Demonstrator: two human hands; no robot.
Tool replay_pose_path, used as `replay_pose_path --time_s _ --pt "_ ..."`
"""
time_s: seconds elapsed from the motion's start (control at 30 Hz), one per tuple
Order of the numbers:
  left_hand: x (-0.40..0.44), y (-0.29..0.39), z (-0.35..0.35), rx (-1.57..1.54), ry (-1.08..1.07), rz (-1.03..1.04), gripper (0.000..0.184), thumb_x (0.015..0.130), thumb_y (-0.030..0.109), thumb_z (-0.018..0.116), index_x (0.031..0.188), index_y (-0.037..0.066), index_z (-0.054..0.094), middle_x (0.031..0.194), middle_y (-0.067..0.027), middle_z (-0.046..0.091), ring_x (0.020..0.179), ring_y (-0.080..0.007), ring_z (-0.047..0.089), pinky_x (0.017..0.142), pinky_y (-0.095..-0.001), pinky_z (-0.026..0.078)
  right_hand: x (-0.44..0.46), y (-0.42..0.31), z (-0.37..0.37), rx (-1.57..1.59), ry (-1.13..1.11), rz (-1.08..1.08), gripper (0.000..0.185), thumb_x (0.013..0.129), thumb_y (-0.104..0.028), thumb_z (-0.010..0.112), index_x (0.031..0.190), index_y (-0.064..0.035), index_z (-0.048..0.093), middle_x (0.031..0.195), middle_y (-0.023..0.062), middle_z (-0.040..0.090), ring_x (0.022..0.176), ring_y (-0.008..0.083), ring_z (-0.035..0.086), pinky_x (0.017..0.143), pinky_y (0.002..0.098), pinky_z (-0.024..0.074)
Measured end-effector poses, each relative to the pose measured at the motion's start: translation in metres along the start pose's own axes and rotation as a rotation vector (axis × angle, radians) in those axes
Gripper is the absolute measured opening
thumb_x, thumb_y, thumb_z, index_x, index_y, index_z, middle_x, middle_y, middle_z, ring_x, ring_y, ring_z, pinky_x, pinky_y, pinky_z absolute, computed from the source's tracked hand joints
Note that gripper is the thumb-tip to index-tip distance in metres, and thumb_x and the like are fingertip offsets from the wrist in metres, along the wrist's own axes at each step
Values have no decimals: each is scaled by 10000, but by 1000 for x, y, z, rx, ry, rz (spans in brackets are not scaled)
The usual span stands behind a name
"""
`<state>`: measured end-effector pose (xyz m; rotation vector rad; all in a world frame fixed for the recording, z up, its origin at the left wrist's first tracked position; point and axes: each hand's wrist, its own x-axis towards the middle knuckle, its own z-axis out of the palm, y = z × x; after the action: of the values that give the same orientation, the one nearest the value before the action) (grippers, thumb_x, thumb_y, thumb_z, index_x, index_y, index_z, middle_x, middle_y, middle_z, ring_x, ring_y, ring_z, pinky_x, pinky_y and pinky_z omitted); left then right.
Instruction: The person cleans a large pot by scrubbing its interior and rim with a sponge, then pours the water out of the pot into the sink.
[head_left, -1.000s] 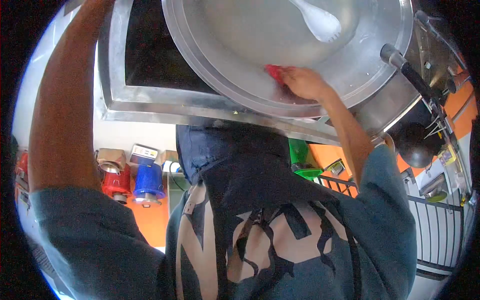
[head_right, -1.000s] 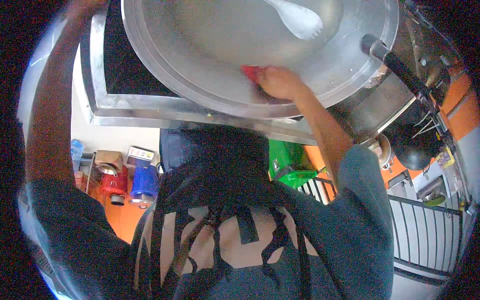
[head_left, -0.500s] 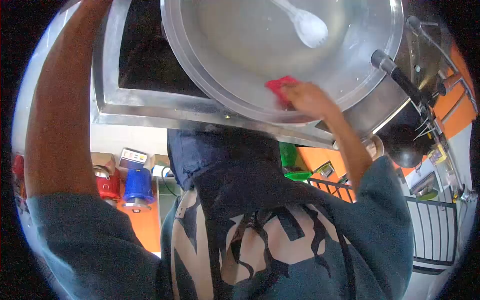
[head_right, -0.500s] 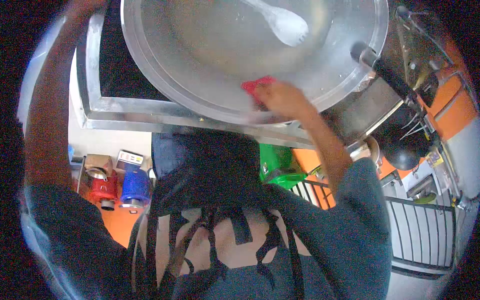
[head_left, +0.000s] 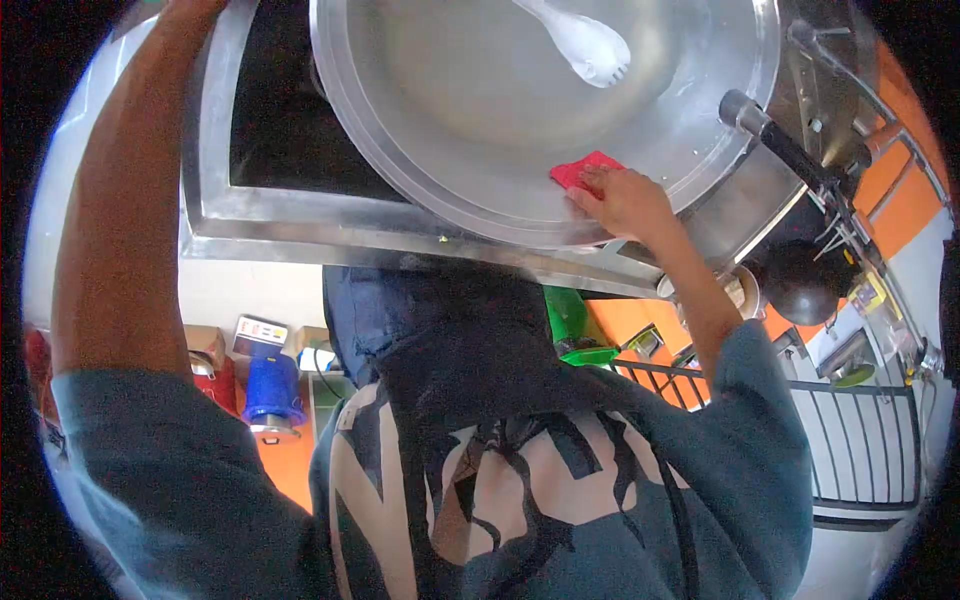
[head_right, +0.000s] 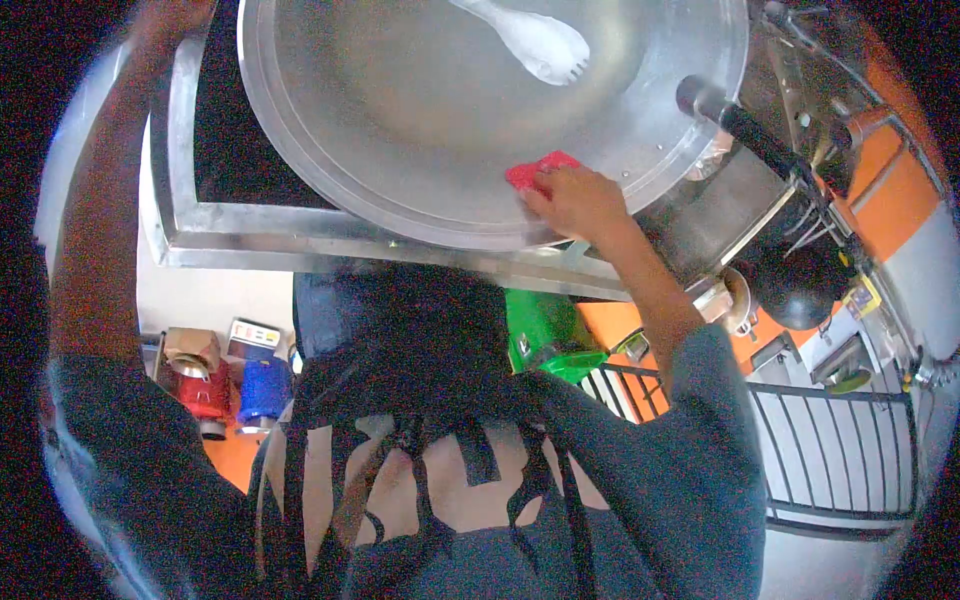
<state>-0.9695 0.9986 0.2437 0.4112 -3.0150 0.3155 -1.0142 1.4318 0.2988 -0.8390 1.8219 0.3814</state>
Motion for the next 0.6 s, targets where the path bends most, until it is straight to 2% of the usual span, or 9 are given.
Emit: replay_pose_path --time_s 0.1,0.17,0.2,0.27,0.3,0.4,0.43,0.53,0.6 --pt "2 1 -6 -102 -36 -14 544 943 168 418 1475 162 305 1529 -86 282 1439 -325 156 1178 -472 205 4 34 -14 -244 47 304 406 895 -358 498 1030 -18 673 1117 205 631 1044 367 611 893 486 489" --pt "3 5 -12 45 -59 26 530 946 162 410 1468 157 321 1525 -77 295 1439 -327 151 1172 -466 215 8 74 -23 -391 286 270 340 852 -285 542 979 -3 684 1136 185 627 1077 352 597 917 454 482" --pt "3 5 -14 120 -75 43 524 947 158 407 1465 155 330 1522 -73 301 1440 -328 149 1169 -462 220 16 98 -20 -547 344 224 402 867 -332 531 1055 2 649 1175 194 608 1104 360 582 926 455 481" --pt "4 0 -10 -51 -65 49 504 951 159 400 1453 143 353 1515 -65 316 1439 -333 151 1163 -462 226 21 94 -33 -857 445 125 543 897 -427 509 1208 13 578 1253 213 569 1158 376 551 944 455 479" --pt "7 -4 -8 -133 -57 49 496 953 159 396 1447 138 364 1512 -62 323 1438 -335 151 1160 -462 229 11 81 -24 -634 285 301 513 909 -391 496 1200 22 583 1276 228 552 1164 369 550 971 454 462" --pt "5 2 -19 -204 -53 -4 465 967 169 379 1429 121 391 1502 -51 345 1436 -332 159 1156 -462 233 -7 29 1 -377 134 214 492 919 -369 487 1192 27 588 1292 230 542 1174 362 546 1000 440 443" --pt "10 -9 -10 -255 -115 13 453 983 226 372 1431 162 393 1521 -96 297 1406 -376 225 1127 -477 282 -4 34 6 -316 247 238 330 862 -274 531 982 -7 685 1126 202 629 1121 333 572 1034 453 389" --pt "5 6 -41 -499 -172 -236 446 990 291 376 1430 217 396 1537 -159 226 1359 -428 296 1092 -487 337 33 102 -15 -636 409 262 401 862 -341 540 977 18 677 1094 203 641 1103 349 584 1013 474 409" --pt "9 -7 -22 -452 -201 -207 446 987 318 386 1428 248 392 1542 -201 172 1315 -464 341 1063 -499 377 52 124 -3 -699 590 213 391 862 -333 540 971 16 679 1075 195 650 1114 344 581 977 480 436"
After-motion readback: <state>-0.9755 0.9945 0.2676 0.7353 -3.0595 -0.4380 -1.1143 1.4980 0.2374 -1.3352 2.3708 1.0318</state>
